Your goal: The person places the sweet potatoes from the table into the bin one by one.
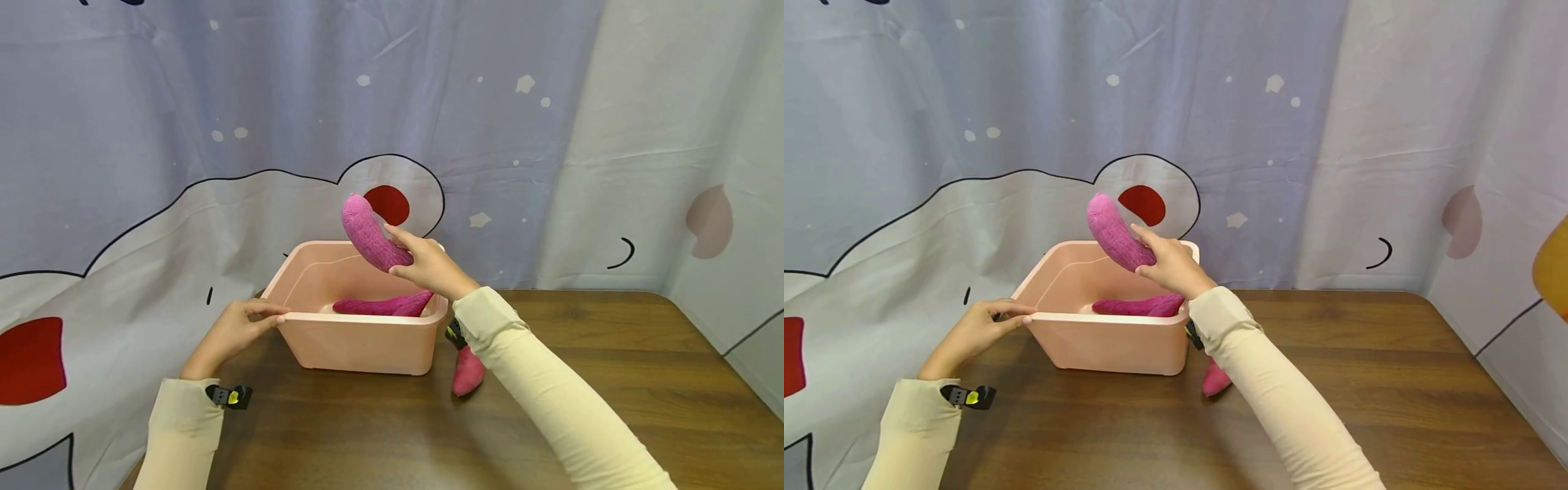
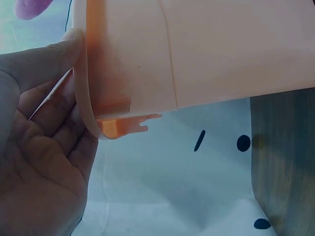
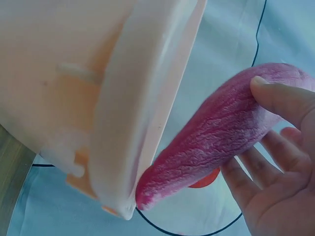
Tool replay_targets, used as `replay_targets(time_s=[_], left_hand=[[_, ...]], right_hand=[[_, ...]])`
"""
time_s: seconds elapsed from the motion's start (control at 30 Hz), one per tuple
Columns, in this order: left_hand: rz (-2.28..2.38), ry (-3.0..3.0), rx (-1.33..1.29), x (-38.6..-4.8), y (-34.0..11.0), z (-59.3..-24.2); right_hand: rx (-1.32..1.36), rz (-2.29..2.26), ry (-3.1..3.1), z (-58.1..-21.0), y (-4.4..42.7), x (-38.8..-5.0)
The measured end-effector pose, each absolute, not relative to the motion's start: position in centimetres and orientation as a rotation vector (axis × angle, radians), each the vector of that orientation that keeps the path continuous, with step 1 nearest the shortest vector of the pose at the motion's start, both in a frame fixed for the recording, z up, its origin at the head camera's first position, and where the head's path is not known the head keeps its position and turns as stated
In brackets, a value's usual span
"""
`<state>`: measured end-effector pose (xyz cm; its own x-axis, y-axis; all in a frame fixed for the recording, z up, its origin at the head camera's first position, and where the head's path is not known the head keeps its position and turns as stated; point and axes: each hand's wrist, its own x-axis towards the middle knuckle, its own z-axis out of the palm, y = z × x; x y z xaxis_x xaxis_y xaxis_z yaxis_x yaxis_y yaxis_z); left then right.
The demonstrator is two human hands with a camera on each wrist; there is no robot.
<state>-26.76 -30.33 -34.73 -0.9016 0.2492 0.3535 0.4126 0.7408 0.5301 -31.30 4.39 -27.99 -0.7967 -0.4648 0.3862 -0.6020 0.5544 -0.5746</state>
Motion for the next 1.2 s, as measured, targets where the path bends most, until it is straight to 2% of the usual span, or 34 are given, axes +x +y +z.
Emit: replay_targets(time_s=[0.4, 0.67, 1.2], left_hand=[[-0.946, -2.68, -0.521, -26.6, -30.2, -34.6], [-0.936, -2.675, -0.532, -26.7, -30.2, -34.7], [-0.914, -2.67, -0.525, -26.4, -30.2, -34.8]], right_hand=[[1.059, 0.845, -2.682, -28.3, 2.5, -31.2], [1.072, 0.672, -2.859, -29.0, 1.9, -31.3], [1.272, 0.525, -2.926, -30.4, 1.3, -31.3]])
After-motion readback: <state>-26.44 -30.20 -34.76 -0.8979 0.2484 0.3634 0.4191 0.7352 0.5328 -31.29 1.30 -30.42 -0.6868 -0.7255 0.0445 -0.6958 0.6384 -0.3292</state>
